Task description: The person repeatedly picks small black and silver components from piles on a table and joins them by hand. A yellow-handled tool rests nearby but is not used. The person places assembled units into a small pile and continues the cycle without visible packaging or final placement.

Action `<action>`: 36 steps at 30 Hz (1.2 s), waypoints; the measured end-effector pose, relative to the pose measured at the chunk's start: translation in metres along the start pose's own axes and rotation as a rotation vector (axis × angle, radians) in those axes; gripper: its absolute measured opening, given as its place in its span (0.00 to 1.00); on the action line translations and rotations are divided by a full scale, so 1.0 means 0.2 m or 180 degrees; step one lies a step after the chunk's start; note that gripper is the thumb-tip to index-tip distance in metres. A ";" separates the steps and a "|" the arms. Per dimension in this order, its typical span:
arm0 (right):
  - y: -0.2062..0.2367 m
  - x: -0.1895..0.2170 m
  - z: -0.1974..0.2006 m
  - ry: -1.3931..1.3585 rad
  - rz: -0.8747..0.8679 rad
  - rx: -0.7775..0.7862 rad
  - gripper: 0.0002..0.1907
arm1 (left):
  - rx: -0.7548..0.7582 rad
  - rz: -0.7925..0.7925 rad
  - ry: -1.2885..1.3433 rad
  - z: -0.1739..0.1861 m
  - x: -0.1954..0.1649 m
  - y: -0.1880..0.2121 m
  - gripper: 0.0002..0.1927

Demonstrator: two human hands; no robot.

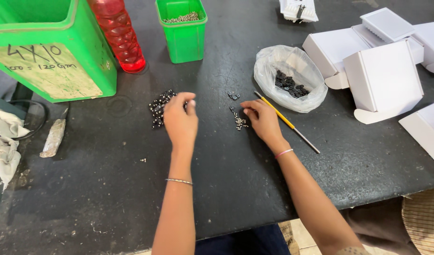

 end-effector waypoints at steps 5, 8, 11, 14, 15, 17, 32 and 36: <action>-0.09 -0.03 -0.03 0.0342 0.0131 0.0107 0.09 | 0.0399 0.0267 0.0479 -0.11 -0.05 0.06 0.07; -0.17 -0.02 -0.06 0.0467 0.0640 0.0097 0.11 | 0.0549 0.0378 0.0614 -0.14 -0.06 0.07 0.07; -0.23 0.01 -0.12 0.0634 0.1201 0.0128 0.11 | 0.0568 0.0473 0.0610 -0.14 -0.06 0.07 0.06; -0.26 -0.02 -0.17 0.0984 0.1118 0.0290 0.08 | 0.0611 0.0640 0.0543 -0.16 -0.05 0.08 0.06; -0.26 -0.03 -0.18 0.1129 0.0992 0.0356 0.07 | 0.0640 0.0704 0.0518 -0.16 -0.05 0.09 0.06; -0.23 -0.02 -0.19 0.1238 0.1106 0.0213 0.06 | 0.0647 0.0640 0.0545 -0.16 -0.05 0.09 0.06; -0.04 0.16 -0.08 -0.0723 -0.0046 0.0410 0.05 | 0.1007 0.0442 0.0922 -0.30 -0.10 0.20 0.13; -0.01 0.14 -0.07 -0.1106 -0.0381 0.0336 0.09 | 0.0998 0.0358 0.0834 -0.29 -0.11 0.22 0.10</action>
Point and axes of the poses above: each hand's wrist, its own y-axis away from the middle knuckle, its own z-axis out of the back of the hand, x = y × z, the point moved 6 cm from there along -y, towards the middle knuckle, and after that the axes turned 10 degrees about -x, right-handed, at the moved point
